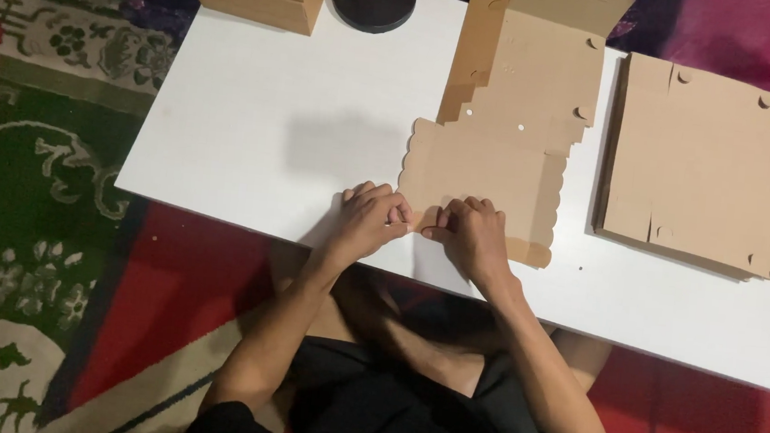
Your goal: The person assembles a flat cardboard sheet into a box by folding its flaps and tucking them into place with both hands, then rotates and folds the box again to complete the assembly.
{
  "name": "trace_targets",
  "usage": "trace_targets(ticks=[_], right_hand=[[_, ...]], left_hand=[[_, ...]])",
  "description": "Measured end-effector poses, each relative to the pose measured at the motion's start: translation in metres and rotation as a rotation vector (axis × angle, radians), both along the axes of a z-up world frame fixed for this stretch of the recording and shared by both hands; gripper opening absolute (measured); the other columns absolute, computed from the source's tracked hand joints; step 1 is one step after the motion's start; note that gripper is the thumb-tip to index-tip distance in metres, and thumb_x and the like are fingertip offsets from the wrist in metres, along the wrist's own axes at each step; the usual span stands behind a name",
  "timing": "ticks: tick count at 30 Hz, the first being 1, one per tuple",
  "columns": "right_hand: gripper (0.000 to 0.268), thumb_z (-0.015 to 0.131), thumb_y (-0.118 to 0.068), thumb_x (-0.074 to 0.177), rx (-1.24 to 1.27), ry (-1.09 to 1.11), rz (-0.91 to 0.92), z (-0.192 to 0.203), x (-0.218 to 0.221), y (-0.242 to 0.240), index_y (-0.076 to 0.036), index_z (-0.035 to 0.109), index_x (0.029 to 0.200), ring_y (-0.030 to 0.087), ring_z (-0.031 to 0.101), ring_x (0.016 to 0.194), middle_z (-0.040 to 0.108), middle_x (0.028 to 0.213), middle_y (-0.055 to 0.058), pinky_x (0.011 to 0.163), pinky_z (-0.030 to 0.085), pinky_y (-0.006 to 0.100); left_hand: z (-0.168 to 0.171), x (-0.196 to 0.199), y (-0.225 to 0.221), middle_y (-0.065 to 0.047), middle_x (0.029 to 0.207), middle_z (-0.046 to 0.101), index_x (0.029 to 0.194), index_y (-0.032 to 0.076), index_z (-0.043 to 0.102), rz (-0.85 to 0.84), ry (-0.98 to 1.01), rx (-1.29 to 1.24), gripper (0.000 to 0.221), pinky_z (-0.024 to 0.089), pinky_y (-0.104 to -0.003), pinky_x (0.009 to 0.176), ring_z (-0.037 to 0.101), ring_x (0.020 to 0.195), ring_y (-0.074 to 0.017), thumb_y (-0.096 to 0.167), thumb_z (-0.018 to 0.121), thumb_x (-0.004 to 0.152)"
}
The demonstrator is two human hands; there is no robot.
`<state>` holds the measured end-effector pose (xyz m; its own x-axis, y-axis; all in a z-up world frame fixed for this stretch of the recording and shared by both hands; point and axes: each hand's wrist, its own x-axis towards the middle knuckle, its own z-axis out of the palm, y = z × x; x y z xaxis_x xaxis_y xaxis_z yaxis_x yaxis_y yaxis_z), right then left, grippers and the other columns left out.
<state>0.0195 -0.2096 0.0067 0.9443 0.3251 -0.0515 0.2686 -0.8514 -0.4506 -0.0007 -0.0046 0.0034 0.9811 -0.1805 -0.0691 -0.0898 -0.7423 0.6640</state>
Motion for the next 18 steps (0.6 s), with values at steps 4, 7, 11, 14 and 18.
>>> trace_targets(ticks=[4, 7, 11, 14, 18], right_hand=[[0.025, 0.086, -0.035, 0.075, -0.015, 0.018, -0.039, -0.002, -0.001, -0.018, -0.018, 0.070, 0.080, 0.029, 0.063, 0.092, 0.063, 0.080, 0.003, 0.083, 0.045, 0.041], [0.023, 0.087, -0.032, 0.074, -0.022, 0.018, -0.074, 0.000, -0.003, -0.032, -0.017, 0.070, 0.081, 0.030, 0.062, 0.093, 0.063, 0.080, 0.004, 0.084, 0.044, 0.041], [0.025, 0.088, -0.033, 0.075, -0.029, 0.027, -0.121, 0.008, -0.007, -0.046, -0.017, 0.071, 0.083, 0.029, 0.061, 0.095, 0.062, 0.084, 0.004, 0.084, 0.042, 0.040], [0.025, 0.088, -0.032, 0.075, -0.030, 0.046, -0.152, 0.004, -0.006, -0.055, -0.016, 0.071, 0.084, 0.026, 0.059, 0.094, 0.061, 0.084, 0.003, 0.084, 0.041, 0.039], [0.026, 0.089, -0.031, 0.075, -0.031, 0.086, -0.192, 0.021, -0.014, -0.065, -0.013, 0.074, 0.087, 0.028, 0.058, 0.095, 0.061, 0.087, 0.007, 0.083, 0.042, 0.040]], left_hand=[[-0.001, 0.002, 0.001, 0.006, 0.077, 0.053, 0.086, 0.022, 0.071, -0.021, 0.019, 0.036, 0.004, 0.039, -0.043, 0.091, 0.055, 0.093, -0.0196, 0.023, 0.073, 0.083], [0.005, 0.000, -0.001, 0.006, 0.078, 0.054, 0.087, 0.022, 0.071, -0.016, 0.046, 0.055, 0.004, 0.039, -0.043, 0.093, 0.056, 0.095, -0.0199, 0.023, 0.072, 0.084], [0.012, 0.000, -0.002, 0.005, 0.081, 0.055, 0.090, 0.022, 0.072, -0.017, 0.070, 0.071, 0.005, 0.039, -0.042, 0.093, 0.056, 0.096, -0.0205, 0.024, 0.071, 0.086], [0.017, -0.002, -0.003, 0.003, 0.083, 0.056, 0.092, 0.020, 0.072, -0.025, 0.095, 0.074, 0.006, 0.038, -0.043, 0.096, 0.056, 0.099, -0.0213, 0.023, 0.070, 0.087], [0.016, -0.003, -0.002, 0.003, 0.084, 0.056, 0.093, 0.020, 0.072, -0.024, 0.108, 0.064, 0.008, 0.038, -0.044, 0.097, 0.056, 0.101, -0.0217, 0.023, 0.071, 0.086]])
